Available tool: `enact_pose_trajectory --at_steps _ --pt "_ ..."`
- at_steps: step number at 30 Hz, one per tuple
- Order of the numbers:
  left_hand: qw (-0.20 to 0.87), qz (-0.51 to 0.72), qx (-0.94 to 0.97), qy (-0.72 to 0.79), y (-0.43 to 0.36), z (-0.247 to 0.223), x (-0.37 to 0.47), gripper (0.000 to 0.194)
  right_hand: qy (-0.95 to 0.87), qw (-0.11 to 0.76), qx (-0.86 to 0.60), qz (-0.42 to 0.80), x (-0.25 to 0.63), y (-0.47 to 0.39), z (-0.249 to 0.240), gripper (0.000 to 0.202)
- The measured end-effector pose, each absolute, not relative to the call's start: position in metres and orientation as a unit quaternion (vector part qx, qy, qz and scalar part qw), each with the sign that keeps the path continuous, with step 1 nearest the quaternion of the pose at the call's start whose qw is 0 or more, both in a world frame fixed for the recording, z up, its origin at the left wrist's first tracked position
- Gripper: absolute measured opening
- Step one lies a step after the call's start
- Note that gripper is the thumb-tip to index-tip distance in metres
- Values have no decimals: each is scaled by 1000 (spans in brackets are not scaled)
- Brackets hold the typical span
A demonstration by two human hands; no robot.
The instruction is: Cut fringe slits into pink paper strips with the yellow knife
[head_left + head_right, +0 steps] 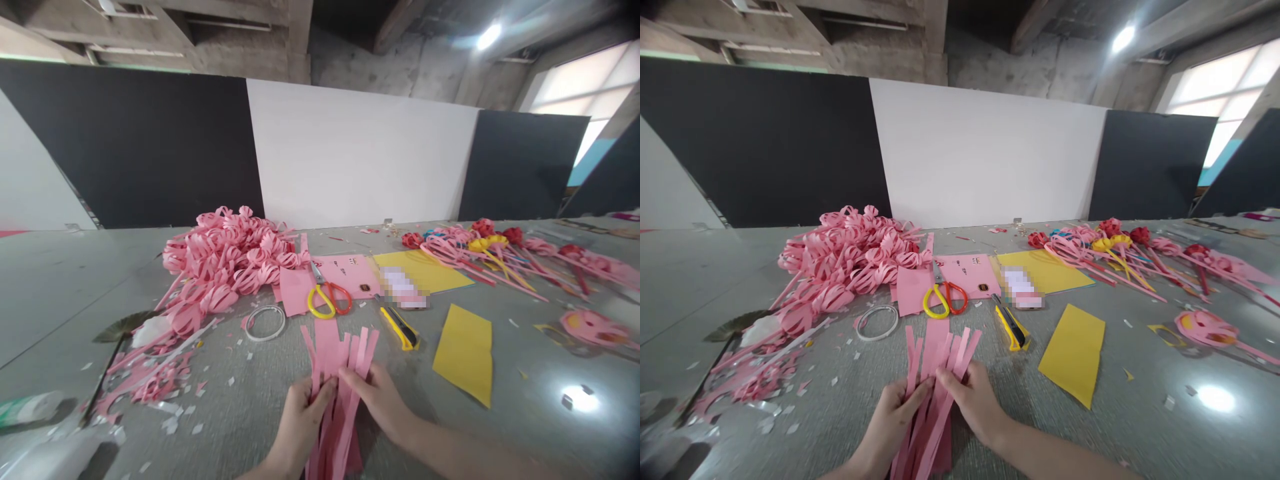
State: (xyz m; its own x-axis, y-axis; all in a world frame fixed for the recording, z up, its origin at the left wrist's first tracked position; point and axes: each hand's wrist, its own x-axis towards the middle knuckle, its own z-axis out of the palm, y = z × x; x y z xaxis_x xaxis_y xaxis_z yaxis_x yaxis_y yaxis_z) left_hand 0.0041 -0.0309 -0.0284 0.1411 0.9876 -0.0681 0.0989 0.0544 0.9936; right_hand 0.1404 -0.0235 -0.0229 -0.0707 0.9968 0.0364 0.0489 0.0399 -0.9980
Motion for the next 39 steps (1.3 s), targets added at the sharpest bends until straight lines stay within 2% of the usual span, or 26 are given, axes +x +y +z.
enact_pose_trajectory --at_steps 8,21,28,39 --pt "533 406 555 494 -31 -31 5 40 -556 449 -528 458 141 -22 -25 36" --pt "535 417 533 506 -30 -25 6 46 -520 491 -526 460 140 -24 -21 33" --pt "498 442 456 590 -35 -17 3 50 -537 490 -489 482 141 -24 -21 33" --pt "519 391 576 496 -31 -27 4 43 -576 453 -448 511 142 -26 -13 29"
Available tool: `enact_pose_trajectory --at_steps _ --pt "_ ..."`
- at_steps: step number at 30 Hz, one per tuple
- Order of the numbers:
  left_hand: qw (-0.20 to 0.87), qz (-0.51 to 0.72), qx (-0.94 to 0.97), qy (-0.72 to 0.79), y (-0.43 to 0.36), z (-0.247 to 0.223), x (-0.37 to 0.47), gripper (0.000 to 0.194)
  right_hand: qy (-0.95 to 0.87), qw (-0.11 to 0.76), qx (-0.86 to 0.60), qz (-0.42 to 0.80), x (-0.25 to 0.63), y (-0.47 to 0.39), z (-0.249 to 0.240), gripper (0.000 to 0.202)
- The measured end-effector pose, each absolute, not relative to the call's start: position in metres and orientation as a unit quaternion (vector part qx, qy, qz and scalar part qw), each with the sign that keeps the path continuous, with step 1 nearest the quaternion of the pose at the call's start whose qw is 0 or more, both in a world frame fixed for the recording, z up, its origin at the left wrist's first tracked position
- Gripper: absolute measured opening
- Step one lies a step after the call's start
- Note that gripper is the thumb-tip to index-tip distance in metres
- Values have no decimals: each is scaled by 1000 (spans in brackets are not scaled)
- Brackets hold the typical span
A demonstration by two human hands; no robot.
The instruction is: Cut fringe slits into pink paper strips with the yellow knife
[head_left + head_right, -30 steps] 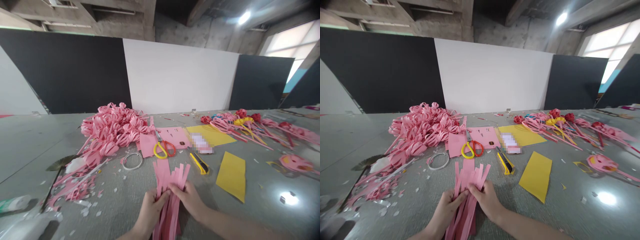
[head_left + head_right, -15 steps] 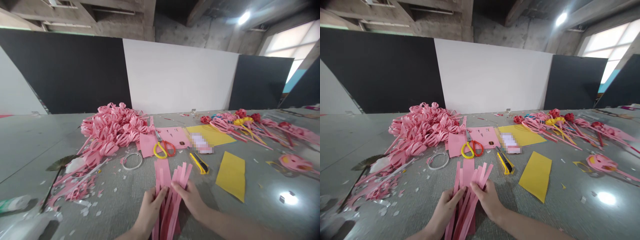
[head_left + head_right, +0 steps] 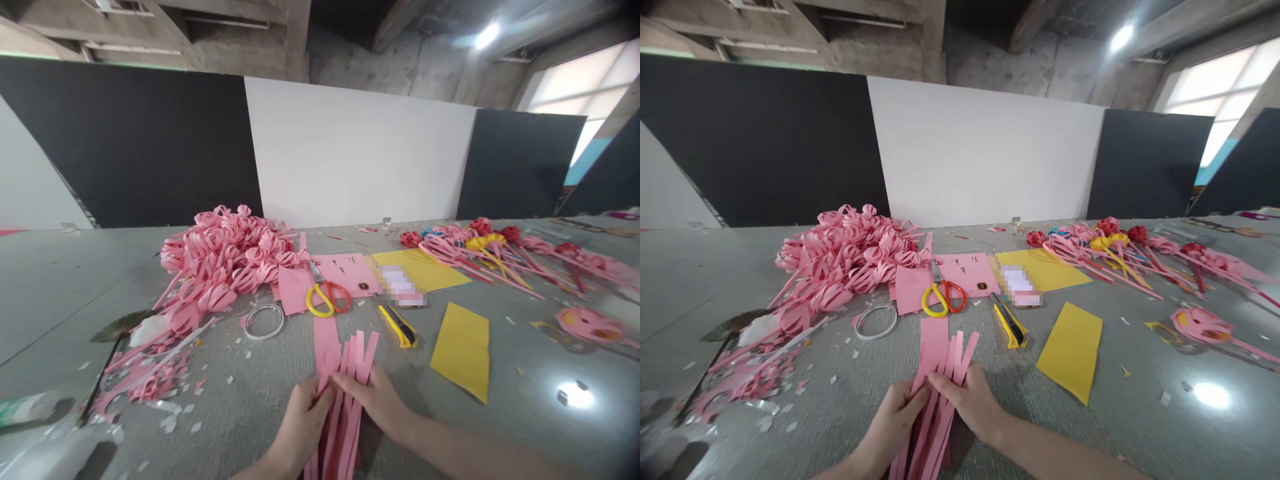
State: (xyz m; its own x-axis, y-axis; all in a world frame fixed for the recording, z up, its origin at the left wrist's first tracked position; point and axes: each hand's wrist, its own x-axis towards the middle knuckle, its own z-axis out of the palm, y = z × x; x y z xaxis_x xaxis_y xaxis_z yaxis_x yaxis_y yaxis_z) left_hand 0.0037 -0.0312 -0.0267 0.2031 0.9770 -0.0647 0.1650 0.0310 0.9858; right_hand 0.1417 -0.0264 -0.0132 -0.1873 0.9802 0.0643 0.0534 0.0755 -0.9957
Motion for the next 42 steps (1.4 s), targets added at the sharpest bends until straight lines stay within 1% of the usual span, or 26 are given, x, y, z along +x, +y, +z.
enact_pose_trajectory --at_steps 7,12,15,17,23,26,29,33,36,42 --pt "517 398 554 517 -33 -21 4 41 -540 485 -486 487 140 -25 -15 33" --pt "552 414 470 550 -39 -10 2 39 -504 504 -471 520 140 -26 -20 33" --pt "567 412 457 548 -40 -7 0 38 -485 511 -448 550 140 -26 -23 32" --pt "566 410 461 546 -41 -8 -1 38 -492 502 -433 564 140 -27 -22 32" --pt "563 374 524 518 -43 -23 -6 39 -552 459 -417 557 141 -30 -10 29" --pt "559 376 566 475 -45 -32 -9 35 -569 444 -425 546 142 -29 -11 29" --pt "560 370 569 475 -46 -35 -10 35 -575 439 -441 531 143 -27 -15 32" --pt "566 368 557 484 -45 -28 -7 35 -553 459 -442 537 142 -27 -15 34" --pt "571 369 525 512 -45 -19 -3 40 -516 482 -441 553 142 -27 -15 35" --pt "584 400 444 549 -43 -13 0 42 -483 499 -429 578 143 -26 -20 29"
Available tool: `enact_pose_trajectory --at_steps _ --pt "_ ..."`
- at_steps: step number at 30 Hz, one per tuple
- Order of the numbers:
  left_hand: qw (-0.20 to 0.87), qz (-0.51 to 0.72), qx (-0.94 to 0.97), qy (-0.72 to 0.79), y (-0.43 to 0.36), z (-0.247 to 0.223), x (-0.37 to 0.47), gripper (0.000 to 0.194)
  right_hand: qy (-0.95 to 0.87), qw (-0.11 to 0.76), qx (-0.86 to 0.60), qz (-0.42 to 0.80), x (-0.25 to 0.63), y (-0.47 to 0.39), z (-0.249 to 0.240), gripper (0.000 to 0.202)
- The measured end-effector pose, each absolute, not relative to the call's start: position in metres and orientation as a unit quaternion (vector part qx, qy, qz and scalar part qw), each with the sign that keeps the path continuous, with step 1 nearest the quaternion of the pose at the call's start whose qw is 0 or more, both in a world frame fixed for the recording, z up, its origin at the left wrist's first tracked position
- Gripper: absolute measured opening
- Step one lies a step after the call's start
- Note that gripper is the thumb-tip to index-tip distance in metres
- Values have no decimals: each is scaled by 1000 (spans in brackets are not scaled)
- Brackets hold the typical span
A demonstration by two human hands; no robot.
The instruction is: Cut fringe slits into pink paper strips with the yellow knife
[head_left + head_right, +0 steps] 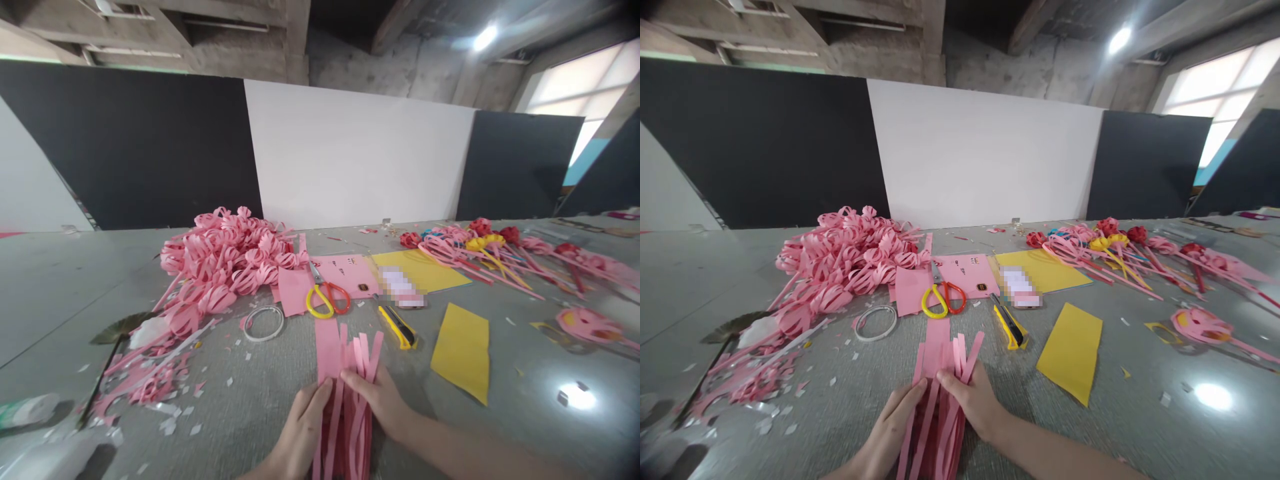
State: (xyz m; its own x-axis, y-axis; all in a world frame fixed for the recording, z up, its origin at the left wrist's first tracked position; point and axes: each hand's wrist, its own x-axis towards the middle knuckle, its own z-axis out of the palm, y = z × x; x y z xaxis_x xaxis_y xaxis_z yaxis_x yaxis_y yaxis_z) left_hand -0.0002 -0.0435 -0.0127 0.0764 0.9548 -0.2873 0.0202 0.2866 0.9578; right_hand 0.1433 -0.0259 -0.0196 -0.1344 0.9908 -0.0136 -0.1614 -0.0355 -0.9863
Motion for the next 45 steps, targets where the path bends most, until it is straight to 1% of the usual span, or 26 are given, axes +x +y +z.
enact_pose_trajectory --at_steps 6,12,16,21,25,27,29,35,38,41,45 --pt "572 386 494 529 -44 -19 -2 39 -531 458 -377 606 142 -28 -11 27" --pt "545 359 571 497 -45 -23 0 39 -551 434 -413 582 142 -27 -13 34" --pt "536 337 597 493 -43 -23 0 37 -550 445 -422 567 143 -25 -18 30" --pt "533 348 599 486 -43 -19 2 34 -518 478 -431 563 142 -24 -17 26" --pt "535 352 616 459 -43 -7 6 29 -433 510 -417 616 138 -27 -6 26" --pt "560 357 598 448 -44 1 7 23 -403 511 -413 638 135 -31 2 27" --pt "612 352 555 441 -45 7 9 19 -377 509 -421 649 133 -35 9 28" --pt "740 316 405 434 -53 12 14 35 -311 505 -430 680 132 -38 15 31" --pt "790 299 373 383 -54 8 16 36 -317 501 -428 682 133 -36 12 27" --pt "811 268 361 374 -54 5 15 31 -323 496 -407 695 133 -36 11 25" --pt "825 259 345 366 -53 6 13 30 -308 474 -359 743 135 -36 11 30"
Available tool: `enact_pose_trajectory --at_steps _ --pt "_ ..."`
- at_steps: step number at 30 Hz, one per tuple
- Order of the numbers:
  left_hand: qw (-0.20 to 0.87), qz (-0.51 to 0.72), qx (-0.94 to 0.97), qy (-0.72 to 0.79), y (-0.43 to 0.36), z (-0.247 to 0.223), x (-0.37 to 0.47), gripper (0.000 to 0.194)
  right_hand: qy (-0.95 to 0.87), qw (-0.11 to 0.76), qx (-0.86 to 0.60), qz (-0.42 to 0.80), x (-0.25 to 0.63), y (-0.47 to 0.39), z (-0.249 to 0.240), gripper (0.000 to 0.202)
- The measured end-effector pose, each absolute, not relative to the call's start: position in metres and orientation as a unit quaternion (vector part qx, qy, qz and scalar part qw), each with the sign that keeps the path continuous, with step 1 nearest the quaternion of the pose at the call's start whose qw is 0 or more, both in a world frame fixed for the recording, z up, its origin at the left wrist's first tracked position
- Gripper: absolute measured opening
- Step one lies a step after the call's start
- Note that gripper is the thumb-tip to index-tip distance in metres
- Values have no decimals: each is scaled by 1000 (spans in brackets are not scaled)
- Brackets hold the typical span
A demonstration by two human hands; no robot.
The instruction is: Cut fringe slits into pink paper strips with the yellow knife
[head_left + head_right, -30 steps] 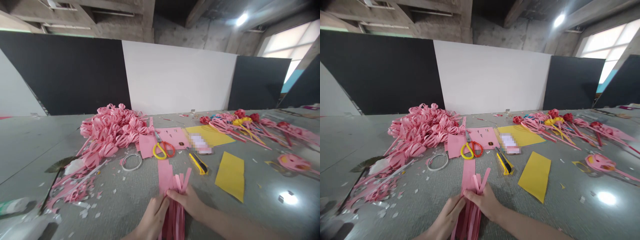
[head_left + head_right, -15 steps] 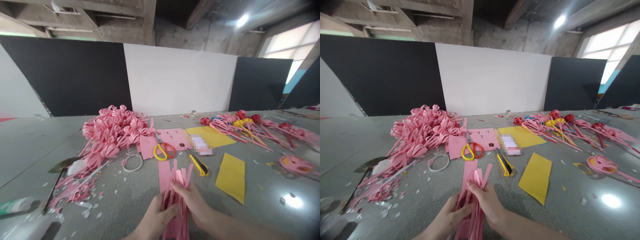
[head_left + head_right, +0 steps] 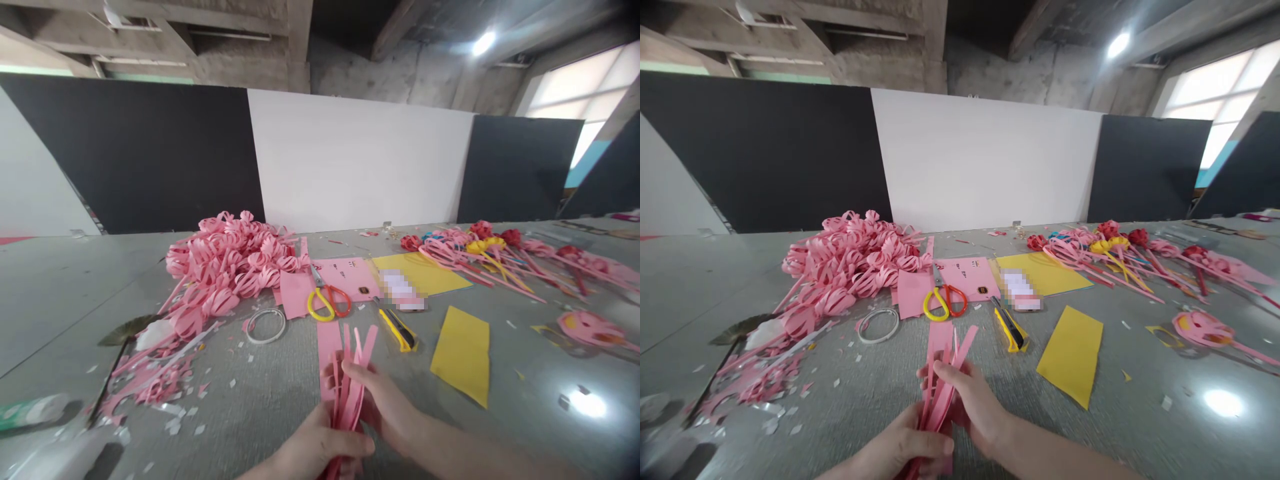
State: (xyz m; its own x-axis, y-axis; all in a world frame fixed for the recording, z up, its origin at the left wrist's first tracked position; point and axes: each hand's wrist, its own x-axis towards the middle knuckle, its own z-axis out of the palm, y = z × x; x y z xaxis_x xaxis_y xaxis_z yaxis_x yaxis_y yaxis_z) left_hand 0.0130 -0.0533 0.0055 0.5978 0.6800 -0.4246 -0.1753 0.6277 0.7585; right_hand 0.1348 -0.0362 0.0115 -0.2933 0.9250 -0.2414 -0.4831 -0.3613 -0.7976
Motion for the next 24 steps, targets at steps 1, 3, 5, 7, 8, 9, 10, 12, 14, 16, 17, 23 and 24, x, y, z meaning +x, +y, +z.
enact_pose_trajectory --at_steps 1,3,5,7,8,9,10,12,14,16,17,23,24 --pt "830 258 341 357 -53 6 13 28 -310 469 -351 748 135 -36 12 32" --pt "843 249 333 342 -51 9 12 22 -321 463 -338 754 137 -35 12 35" --pt "853 242 324 329 -49 10 12 14 -336 469 -329 748 138 -33 12 37" --pt "859 240 331 307 -47 11 12 7 -363 465 -334 735 139 -31 12 35" --pt "860 238 342 296 -46 11 12 11 -377 456 -341 731 140 -30 12 34" --pt "859 235 354 287 -46 11 12 16 -389 441 -348 730 140 -29 11 35" --pt "858 232 364 280 -46 11 12 22 -398 426 -354 732 141 -28 11 35" --pt "859 235 368 267 -46 11 13 30 -403 410 -369 730 142 -28 12 36" --pt "868 249 354 243 -47 12 13 29 -405 412 -393 715 143 -28 14 33" --pt "879 253 340 217 -48 13 14 28 -410 416 -415 698 144 -29 18 30" --pt "882 253 335 212 -48 15 14 28 -415 418 -421 690 145 -29 20 29" --pt "846 263 306 349 -47 17 14 34 -452 451 -429 639 149 -25 27 28" --pt "836 272 305 366 -46 16 15 32 -454 453 -431 635 149 -25 26 28"
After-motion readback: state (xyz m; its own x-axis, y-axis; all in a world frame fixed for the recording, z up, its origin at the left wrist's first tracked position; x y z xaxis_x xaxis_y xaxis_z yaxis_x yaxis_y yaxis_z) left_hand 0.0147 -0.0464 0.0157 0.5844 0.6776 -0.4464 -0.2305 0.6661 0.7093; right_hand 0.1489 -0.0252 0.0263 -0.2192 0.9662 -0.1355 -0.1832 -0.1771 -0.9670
